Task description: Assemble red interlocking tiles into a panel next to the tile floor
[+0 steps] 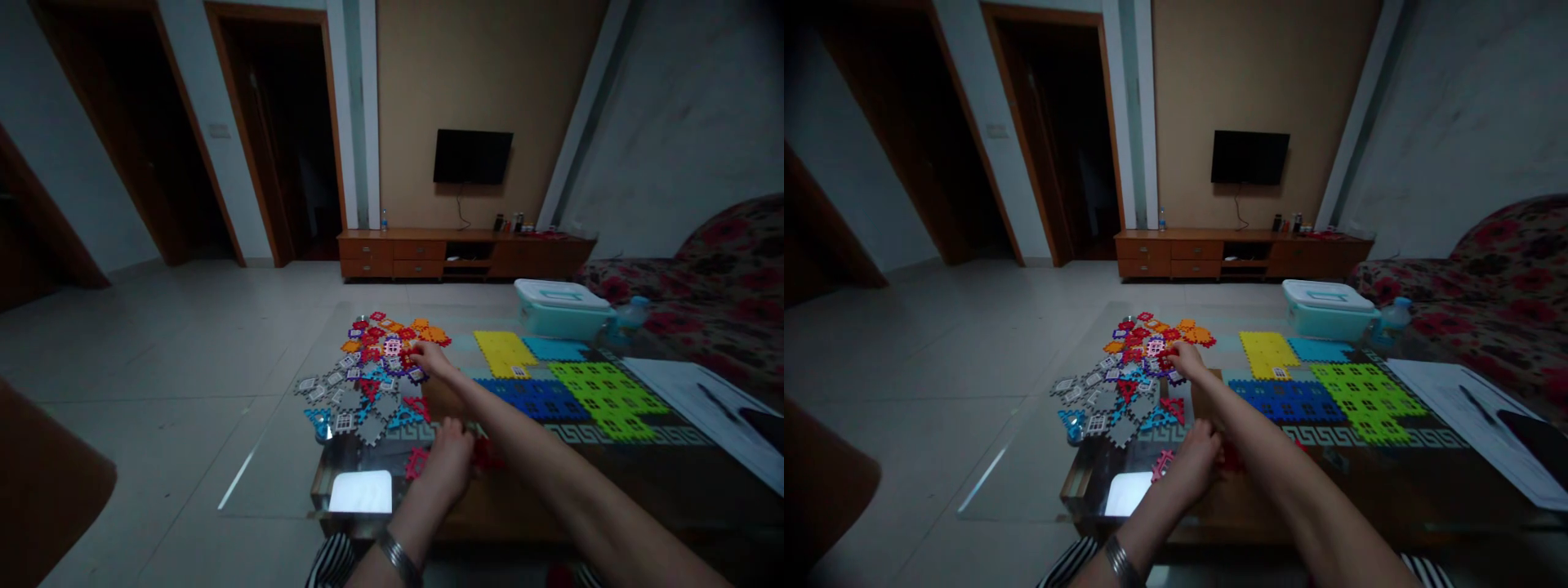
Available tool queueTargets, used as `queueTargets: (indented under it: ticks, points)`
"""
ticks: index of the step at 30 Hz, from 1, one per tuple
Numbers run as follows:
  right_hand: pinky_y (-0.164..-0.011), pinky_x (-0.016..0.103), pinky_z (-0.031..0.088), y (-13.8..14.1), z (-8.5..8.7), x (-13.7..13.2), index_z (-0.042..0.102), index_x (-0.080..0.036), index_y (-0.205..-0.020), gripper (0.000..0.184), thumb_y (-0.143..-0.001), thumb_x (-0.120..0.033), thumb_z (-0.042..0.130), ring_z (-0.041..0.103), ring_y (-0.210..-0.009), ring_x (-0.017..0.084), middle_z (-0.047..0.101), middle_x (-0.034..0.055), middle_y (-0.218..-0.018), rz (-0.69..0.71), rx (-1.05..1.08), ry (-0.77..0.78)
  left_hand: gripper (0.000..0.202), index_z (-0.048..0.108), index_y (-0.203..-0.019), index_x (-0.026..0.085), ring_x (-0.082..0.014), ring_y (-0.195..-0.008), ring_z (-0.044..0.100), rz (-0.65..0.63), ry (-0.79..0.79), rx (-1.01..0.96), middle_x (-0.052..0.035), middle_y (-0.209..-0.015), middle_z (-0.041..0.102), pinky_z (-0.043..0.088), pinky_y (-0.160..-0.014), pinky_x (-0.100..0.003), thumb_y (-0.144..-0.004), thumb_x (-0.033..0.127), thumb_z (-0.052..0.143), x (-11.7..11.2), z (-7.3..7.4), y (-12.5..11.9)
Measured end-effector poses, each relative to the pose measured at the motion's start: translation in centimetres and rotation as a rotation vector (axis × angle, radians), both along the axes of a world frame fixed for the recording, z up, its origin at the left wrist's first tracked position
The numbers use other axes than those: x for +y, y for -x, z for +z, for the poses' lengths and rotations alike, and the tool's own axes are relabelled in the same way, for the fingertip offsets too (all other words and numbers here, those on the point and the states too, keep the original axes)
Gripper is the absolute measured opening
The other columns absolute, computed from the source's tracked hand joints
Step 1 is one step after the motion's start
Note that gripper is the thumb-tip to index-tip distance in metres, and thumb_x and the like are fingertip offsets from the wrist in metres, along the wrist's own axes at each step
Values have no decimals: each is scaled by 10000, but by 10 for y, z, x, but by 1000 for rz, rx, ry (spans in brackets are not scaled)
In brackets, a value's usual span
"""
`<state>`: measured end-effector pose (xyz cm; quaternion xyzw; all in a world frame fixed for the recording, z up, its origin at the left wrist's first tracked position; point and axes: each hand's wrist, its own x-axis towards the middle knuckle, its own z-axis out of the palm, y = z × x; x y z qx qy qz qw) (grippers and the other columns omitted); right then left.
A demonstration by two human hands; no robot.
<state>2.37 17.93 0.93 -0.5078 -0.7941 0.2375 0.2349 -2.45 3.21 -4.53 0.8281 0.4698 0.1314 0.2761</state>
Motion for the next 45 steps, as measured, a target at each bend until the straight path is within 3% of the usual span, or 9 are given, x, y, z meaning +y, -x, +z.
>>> queueTargets:
  ticks: [3, 6, 9, 14, 19, 21, 28, 35, 45]
  points:
    - [-738, 262, 457, -49, -1, -33, 591, -137, -941, 116, -850, -146, 518, 573, -809, 161, 632, 35, -855, -96, 61, -1, 548, 563, -1125, 177, -292, -1141, 430, 42, 12, -5, -107, -1207, 501, 360, -994, -402, -631, 183, 803, 2, -2, 4]
    - [-650, 258, 460, -105, -16, -78, 577, -172, -1005, 212, -794, -191, 586, 571, -703, 155, 612, 0, -766, -130, 192, 91, 749, 524, -1199, 188, -274, -1166, 431, 41, 84, -70, -98, -1252, 475, 367, -1003, -367, -535, 181, 871, 6, 0, 15]
    - [-635, 254, 446, -134, -33, -117, 624, -174, -900, 178, -723, -148, 626, 577, -700, 156, 628, 4, -756, -41, 179, 222, 786, 528, -1209, 187, -250, -1161, 447, 2, 124, -54, -82, -1238, 478, 370, -1004, -334, -504, 110, 865, 7, 6, 30]
    - [-625, 251, 441, -117, -39, -149, 650, -189, -850, 140, -731, -118, 630, 587, -660, 150, 638, -6, -729, 174, 102, 401, 691, 569, -1145, 163, -228, -1128, 458, -45, 111, -18, -72, -1184, 496, 375, -991, -308, -523, 145, 871, 0, 14, 38]
    - [-776, 299, 430, -103, -38, -159, 659, -196, -887, 175, -726, -144, 703, 553, -927, 216, 604, 67, -983, 131, -208, 52, 549, 596, -1077, 212, -228, -1078, 460, -35, 32, 48, -44, -1138, 503, 396, -935, -332, -592, 234, 851, -2, 10, 31]
    - [-799, 309, 426, -106, -38, -161, 645, -189, -952, 186, -770, -161, 679, 541, -948, 218, 591, 81, -1020, 117, -260, 14, 507, 604, -1050, 210, -227, -1067, 458, -42, 4, 64, -43, -1131, 501, 391, -929, -334, -606, 258, 845, -2, 8, 29]
    - [-779, 314, 439, -124, -34, -171, 631, -167, -945, 215, -767, -237, 730, 547, -911, 217, 604, 85, -1001, 132, -227, 26, 487, 605, -1037, 205, -227, -1053, 453, -70, 34, 75, -41, -1100, 505, 374, -915, -325, -613, 249, 838, -3, 14, 30]
    - [-771, 335, 453, -130, -43, -185, 631, -155, -957, 147, -854, -259, 638, 550, -901, 214, 603, 101, -1026, 166, -213, -11, 287, 594, -1023, 198, -235, -1081, 455, -24, 40, 94, -57, -1118, 507, 357, -927, -335, -779, 289, 714, -7, 23, 24]
    - [-687, 269, 407, -115, -49, -179, 611, -139, -814, 57, -846, -114, 571, 518, -780, 158, 589, 67, -910, 133, -84, -40, 279, 583, -1006, 183, -220, -1054, 472, 5, -15, 142, -59, -1100, 520, 384, -898, -322, -755, 143, 699, -3, 19, 18]
